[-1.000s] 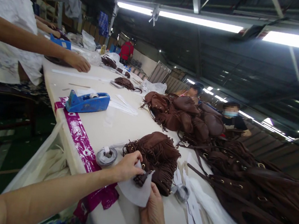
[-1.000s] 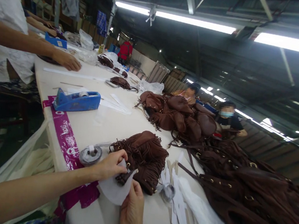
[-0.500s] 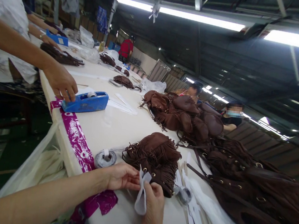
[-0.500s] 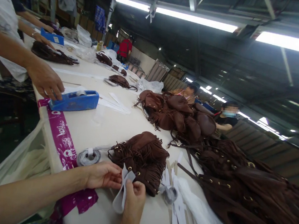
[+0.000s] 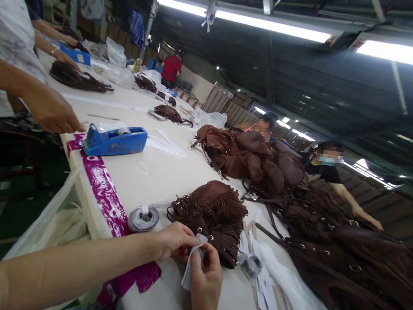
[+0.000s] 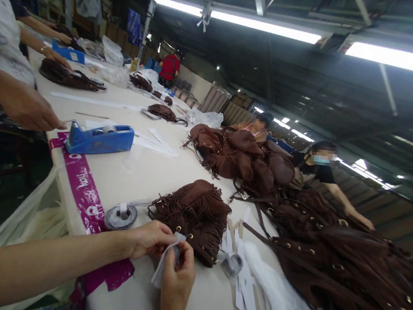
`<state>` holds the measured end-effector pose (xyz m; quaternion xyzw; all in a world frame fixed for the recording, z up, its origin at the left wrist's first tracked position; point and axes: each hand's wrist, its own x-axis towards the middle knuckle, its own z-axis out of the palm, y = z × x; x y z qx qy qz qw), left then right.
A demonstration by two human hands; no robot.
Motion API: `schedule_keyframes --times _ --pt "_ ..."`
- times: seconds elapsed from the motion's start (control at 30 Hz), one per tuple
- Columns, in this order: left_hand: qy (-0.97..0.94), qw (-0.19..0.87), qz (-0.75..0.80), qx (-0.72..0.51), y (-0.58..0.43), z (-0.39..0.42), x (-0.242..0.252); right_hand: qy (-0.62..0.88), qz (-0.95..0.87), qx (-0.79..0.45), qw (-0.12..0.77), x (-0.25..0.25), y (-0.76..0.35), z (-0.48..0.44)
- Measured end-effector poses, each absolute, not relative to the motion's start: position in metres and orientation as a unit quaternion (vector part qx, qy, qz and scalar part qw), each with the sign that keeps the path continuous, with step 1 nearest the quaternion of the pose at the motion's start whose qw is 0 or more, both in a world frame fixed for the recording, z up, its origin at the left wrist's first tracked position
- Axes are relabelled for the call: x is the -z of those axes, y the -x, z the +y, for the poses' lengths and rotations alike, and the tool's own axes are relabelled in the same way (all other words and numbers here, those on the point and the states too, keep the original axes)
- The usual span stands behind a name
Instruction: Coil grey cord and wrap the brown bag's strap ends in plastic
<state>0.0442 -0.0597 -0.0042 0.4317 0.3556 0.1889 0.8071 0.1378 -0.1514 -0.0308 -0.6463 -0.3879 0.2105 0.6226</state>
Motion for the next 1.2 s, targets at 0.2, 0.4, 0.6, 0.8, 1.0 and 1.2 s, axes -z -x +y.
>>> schedule_keyframes --times 0.2,0.4,0.6,0.8,1.0,1.2 --pt "-0.458 0.754 0.401 -0.249 -0.053 -0.071 0.002 0.683 -0.405 -0.168 0.584 0.028 -0.138 -0.155" --pt "-0.509 0.701 0.415 -0.279 -0.064 -0.082 0.005 0.635 -0.400 -0.235 0.618 0.029 -0.136 -0.156" --pt "-0.591 0.616 0.426 -0.299 -0.060 -0.082 0.003 0.603 -0.361 -0.321 0.635 0.021 -0.138 -0.158" --pt "-0.740 0.474 0.387 -0.280 -0.051 -0.077 0.006 0.657 -0.320 -0.302 0.612 0.019 -0.150 -0.144" --pt "-0.781 0.445 0.345 -0.272 -0.049 -0.069 0.007 0.660 -0.340 -0.255 0.620 0.019 -0.155 -0.129" --pt "-0.737 0.531 0.328 -0.260 -0.046 -0.059 0.005 0.641 -0.344 -0.226 0.648 0.020 -0.154 -0.120"
